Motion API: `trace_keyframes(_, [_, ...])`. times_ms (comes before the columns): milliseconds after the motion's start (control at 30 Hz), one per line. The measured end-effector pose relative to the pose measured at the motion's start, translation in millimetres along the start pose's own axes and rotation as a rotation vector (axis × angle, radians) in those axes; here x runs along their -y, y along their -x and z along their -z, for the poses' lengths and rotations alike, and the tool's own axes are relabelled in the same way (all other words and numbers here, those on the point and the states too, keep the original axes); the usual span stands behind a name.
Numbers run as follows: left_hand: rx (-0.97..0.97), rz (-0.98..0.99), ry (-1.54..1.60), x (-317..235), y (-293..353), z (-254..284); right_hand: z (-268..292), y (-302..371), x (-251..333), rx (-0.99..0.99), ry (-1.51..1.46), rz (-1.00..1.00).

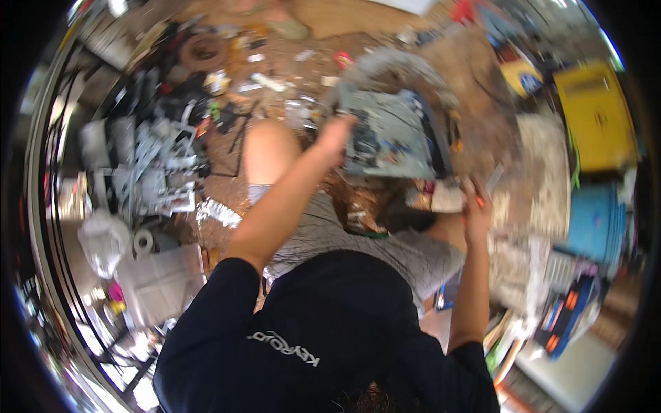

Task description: The person disassembles an electronic receiver by using a screwdriver to remove screws from the metal casing and extracting the internal circuit boards.

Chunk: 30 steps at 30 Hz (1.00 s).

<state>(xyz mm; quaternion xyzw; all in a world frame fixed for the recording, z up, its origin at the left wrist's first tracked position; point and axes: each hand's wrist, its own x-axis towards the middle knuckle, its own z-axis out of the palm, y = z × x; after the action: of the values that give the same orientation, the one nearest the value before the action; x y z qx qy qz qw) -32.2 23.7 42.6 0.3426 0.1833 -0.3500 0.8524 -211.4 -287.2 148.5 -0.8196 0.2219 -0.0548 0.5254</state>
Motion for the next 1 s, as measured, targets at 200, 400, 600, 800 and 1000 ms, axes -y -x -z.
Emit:
trace_keyframes(200, [0.096, 0.071, -0.055, -3, 18, -8, -33, 16, 18, 0.020, -0.174, 0.170])
trace_keyframes(400, [0.021, 0.148, -0.056, -5, 73, -40, -1, 2, 7, 0.019, -0.147, 0.408])
trace_keyframes(600, [-0.053, 0.170, -0.041, 7, 58, -32, -6, -16, 21, 0.043, -0.358, 0.293])
trace_keyframes(800, [-0.056, -0.015, 0.048, -6, 58, -46, -34, -45, 29, -0.195, -0.172, 0.326])
trace_keyframes(1000, [0.209, -0.603, -1.110, 65, 133, -96, -36, -57, 58, -0.139, -0.192, 0.166])
